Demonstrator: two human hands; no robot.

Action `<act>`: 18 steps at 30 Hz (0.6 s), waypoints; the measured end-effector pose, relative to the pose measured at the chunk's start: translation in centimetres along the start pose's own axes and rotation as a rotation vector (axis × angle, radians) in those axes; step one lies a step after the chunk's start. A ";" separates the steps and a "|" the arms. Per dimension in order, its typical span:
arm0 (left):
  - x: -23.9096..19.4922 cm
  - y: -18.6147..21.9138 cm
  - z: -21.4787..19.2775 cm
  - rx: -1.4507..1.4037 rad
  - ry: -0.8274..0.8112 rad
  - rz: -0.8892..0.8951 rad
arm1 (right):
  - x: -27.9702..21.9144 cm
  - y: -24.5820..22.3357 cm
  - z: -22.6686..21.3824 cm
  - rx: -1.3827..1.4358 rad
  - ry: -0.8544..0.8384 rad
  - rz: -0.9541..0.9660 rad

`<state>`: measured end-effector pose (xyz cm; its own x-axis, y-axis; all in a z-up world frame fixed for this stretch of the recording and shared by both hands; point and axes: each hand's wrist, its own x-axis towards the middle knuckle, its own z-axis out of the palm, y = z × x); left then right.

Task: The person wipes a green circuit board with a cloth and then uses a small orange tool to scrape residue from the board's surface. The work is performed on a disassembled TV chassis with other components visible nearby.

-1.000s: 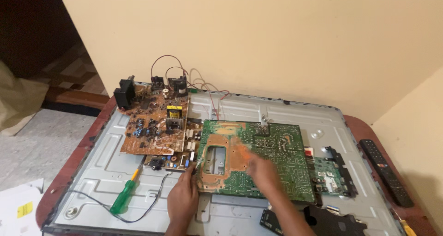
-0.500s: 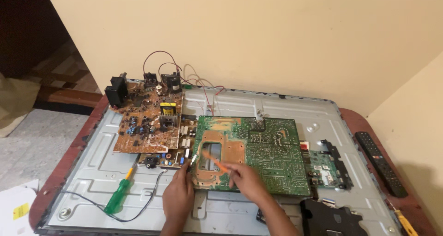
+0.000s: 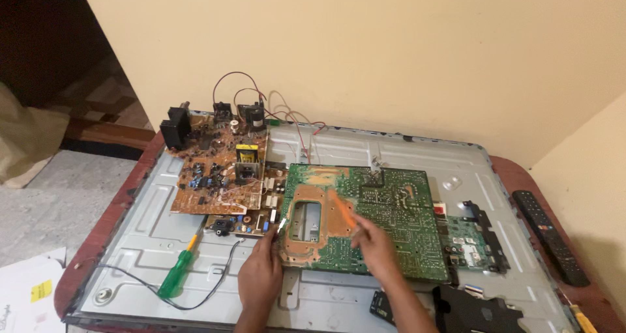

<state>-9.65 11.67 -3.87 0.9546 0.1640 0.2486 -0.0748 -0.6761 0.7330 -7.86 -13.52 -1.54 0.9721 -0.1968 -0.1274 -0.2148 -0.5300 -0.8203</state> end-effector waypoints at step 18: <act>-0.5 -0.1 -0.2 -0.133 0.095 -0.125 | -6.4 -2.1 -2.1 -0.338 -0.429 -0.410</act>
